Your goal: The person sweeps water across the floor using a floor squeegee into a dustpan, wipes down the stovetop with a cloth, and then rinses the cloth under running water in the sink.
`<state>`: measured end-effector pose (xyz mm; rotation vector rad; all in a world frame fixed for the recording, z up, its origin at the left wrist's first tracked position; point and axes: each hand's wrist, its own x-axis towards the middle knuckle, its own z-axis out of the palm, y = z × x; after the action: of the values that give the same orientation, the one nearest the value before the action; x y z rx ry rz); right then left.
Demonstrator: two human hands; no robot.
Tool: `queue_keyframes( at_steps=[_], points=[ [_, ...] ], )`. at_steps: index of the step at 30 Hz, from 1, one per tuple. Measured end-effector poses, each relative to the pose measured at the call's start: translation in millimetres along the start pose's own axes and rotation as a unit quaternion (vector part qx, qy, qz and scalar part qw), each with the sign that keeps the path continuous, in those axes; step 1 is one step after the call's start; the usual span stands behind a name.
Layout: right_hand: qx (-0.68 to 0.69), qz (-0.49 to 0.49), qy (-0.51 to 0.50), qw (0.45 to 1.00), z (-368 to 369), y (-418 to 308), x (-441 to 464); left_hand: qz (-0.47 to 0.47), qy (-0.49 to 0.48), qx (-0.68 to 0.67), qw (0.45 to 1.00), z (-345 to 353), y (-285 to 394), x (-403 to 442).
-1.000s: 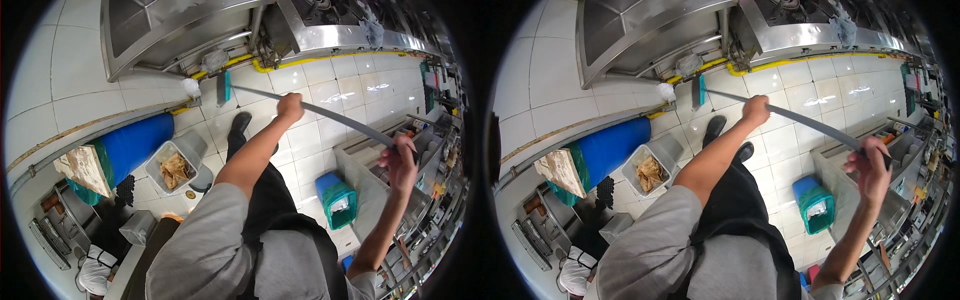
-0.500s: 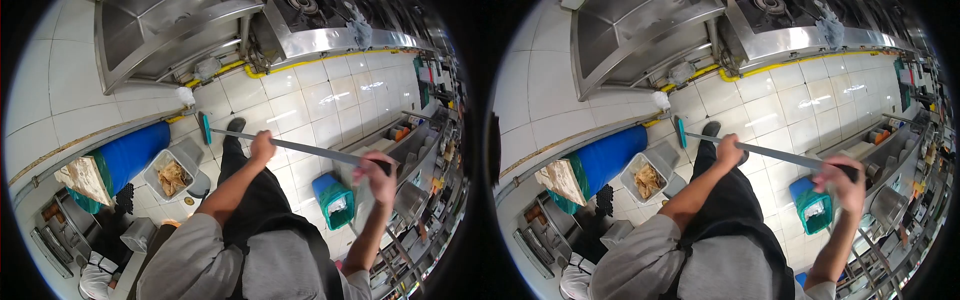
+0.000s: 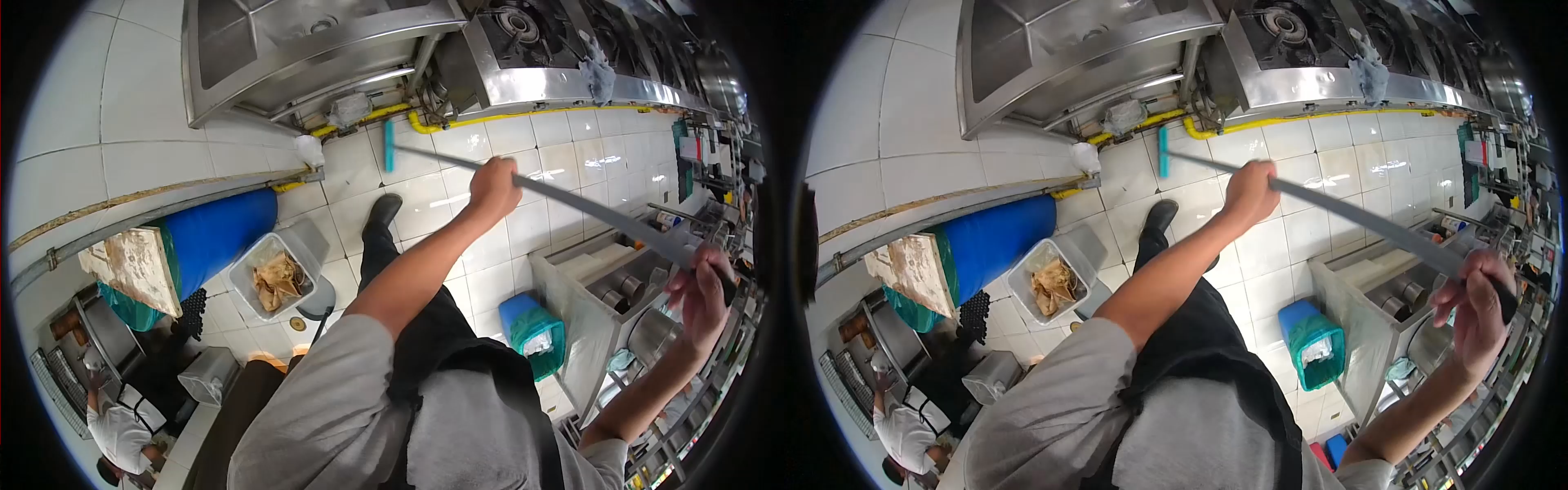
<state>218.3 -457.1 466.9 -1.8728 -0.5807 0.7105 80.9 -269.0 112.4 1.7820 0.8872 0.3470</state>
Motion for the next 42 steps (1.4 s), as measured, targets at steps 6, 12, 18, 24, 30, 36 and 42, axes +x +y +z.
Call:
queue_keyframes(
  at_steps=[6, 12, 18, 24, 30, 36, 42],
  points=[
    [0.047, 0.141, 0.01, 0.989, 94, 77, -9, -0.103, -0.015, 0.107, 0.989, -32, -123, -65],
    [0.142, 0.211, 0.123, 0.959, 144, 108, -22, -0.051, -0.103, 0.15, 0.982, -15, -181, -29],
    [0.055, 0.117, 0.171, 0.977, 78, 48, -17, -0.002, -0.148, 0.062, 0.987, 37, -66, 28],
    [0.042, 0.064, 0.215, 0.974, -25, -4, -61, 0.034, -0.087, 0.016, 0.996, 7, 36, -18],
    [0.104, -0.056, 0.052, 0.992, -95, 9, -74, 0.034, -0.073, 0.033, 0.996, -57, 79, -63],
    [0.174, 0.002, 0.048, 0.984, -2, 22, -61, 0.031, -0.047, 0.164, 0.985, -125, 40, -9],
    [0.228, 0.101, 0.117, 0.961, 170, 89, -39, 0.051, -0.096, 0.231, 0.967, -148, -101, 63]
  ],
)
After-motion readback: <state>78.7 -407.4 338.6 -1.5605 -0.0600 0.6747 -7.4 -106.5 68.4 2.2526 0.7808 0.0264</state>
